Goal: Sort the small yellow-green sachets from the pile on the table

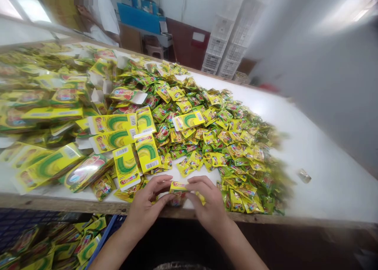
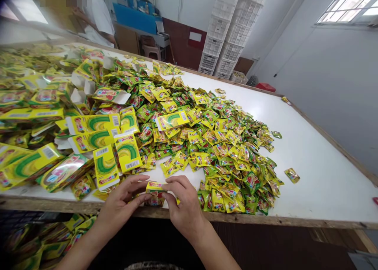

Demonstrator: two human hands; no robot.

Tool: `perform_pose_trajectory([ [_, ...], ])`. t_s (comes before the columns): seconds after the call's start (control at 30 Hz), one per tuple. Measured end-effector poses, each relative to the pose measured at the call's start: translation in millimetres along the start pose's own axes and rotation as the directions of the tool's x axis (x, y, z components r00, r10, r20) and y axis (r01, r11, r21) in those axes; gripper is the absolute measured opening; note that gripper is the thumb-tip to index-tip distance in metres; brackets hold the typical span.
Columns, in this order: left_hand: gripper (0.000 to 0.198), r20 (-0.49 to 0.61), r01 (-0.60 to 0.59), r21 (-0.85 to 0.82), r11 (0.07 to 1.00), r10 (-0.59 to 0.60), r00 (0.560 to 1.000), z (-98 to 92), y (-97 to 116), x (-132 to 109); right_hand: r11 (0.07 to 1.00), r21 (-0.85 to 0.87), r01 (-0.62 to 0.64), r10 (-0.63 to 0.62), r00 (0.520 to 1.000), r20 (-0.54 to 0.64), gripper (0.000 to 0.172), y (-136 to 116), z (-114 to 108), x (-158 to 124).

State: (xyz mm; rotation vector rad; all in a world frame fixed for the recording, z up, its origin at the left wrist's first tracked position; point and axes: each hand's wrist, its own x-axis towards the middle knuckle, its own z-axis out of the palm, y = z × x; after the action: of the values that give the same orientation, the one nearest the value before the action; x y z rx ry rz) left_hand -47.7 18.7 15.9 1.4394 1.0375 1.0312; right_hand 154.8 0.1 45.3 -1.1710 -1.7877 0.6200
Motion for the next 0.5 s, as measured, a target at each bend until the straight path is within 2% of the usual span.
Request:
perform_pose_trajectory([
  [0.13, 0.036, 0.089, 0.047, 0.026, 0.999, -0.049, 0.995, 3.6, -2.0, 1.8, 0.998, -0.020, 0.061, -0.060, 0.997, 0.043, 0.022, -2.6, 3.4, 6.2],
  [0.3, 0.033, 0.075, 0.051, -0.013, 0.999, -0.050, 0.996, 8.1, -6.4, 2.0, 0.994, -0.007, 0.106, -0.106, 0.994, 0.039, 0.022, 3.3, 9.6, 4.7],
  [0.4, 0.034, 0.065, 0.055, -0.008, 0.998, -0.054, 0.996, 7.9, -7.8, 1.3, 0.998, 0.034, 0.054, -0.055, 0.997, 0.056, 0.022, 3.9, 3.8, 6.4],
  [0.5, 0.034, 0.066, 0.038, 0.047, 0.998, -0.041, 0.997, 7.2, -5.8, 1.5, 0.995, 0.090, -0.040, 0.024, 0.984, 0.176, 0.012, -1.5, -11.4, 19.7],
])
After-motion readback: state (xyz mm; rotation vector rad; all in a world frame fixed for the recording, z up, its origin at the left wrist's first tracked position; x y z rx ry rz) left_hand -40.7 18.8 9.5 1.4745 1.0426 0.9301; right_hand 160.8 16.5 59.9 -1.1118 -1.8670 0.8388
